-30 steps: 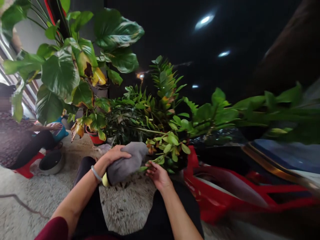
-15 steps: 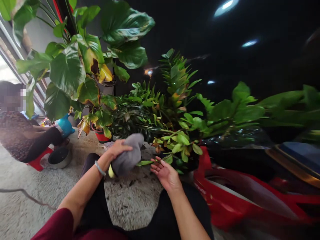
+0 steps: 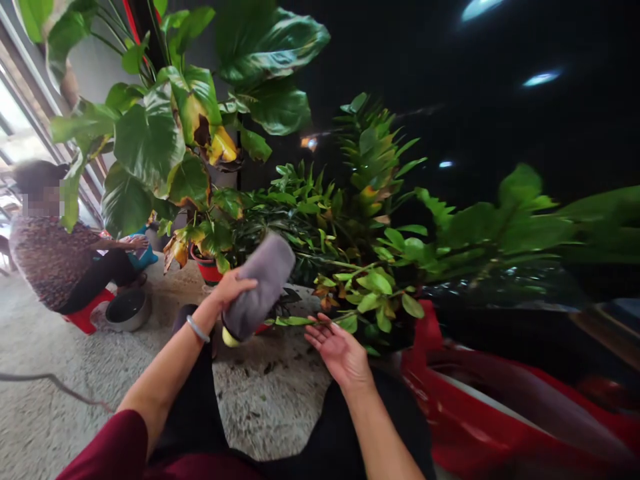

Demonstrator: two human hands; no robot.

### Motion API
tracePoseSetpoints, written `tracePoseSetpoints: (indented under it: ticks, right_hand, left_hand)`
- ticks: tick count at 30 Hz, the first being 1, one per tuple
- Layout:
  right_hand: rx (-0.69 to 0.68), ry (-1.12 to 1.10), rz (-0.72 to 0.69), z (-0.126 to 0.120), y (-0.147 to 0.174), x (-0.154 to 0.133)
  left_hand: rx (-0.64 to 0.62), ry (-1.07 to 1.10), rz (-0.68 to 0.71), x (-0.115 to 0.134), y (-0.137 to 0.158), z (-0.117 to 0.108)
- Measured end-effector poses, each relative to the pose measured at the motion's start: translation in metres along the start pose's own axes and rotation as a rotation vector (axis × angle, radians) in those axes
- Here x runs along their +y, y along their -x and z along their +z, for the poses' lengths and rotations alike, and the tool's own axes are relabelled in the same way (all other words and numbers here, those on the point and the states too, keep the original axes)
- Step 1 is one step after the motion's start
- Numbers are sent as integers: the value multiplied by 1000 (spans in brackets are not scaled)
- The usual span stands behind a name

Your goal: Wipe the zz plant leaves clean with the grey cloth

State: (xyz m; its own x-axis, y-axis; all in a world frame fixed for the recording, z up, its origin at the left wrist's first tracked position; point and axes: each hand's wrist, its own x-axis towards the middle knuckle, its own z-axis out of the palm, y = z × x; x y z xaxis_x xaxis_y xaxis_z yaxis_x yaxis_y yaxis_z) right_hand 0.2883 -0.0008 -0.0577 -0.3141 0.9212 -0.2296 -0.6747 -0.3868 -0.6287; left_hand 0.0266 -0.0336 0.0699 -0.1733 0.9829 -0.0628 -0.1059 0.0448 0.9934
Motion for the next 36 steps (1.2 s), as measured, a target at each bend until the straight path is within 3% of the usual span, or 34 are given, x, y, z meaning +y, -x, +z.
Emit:
tracePoseSetpoints:
  ticks: [3,5,7,10,12,14,16,19,21,23,25,28,30,32,34,36]
  right_hand:
    - [10,38,18,-2,-2,1]
    - [4,50,32,-4,-3,1]
    - [2,43,37,-5,-4,1]
    - [11,31,40,-3,-5,2]
    - [12,30,41,-1,-6,3]
    - [14,33,36,0,-6,5]
    - [20,38,31,0,-7,5]
    - [29,43,30,-2,-6,5]
    - [42,47,33,-4,-6,4]
    - [57,48,36,-4,-5,4]
    - [62,43,32,-3,-5,3]
    - [55,29,17,1,-4,4]
    - [41,26,5,3,-5,6]
    - [32,31,-10,4,-6,8]
    - [52,42,-16,3,-9,10]
    - [106,65,0,-1,-11,11]
  left_hand:
    - [-239,-127,-178,-32,35,-7]
    - [-325,-87,-203,-25,50,-16]
    - [-259,8,-119,0,50,-27]
    - [8,178,106,40,22,-36]
    - [159,245,187,45,-1,-36]
    - [258,219,140,25,-12,-31]
    - [319,145,-6,-14,-5,-24]
    - [297,179,-251,-72,31,-17]
    - [273,217,-315,-84,57,-16]
    - [283,242,-262,-65,70,-17]
    - [321,259,-103,-25,68,-19]
    - [369,271,155,32,39,-19]
    - [349,251,217,40,17,-14]
    - [329,171,171,20,7,-7]
    - [303,34,40,-17,14,-1]
    - [164,-77,-143,-50,34,0]
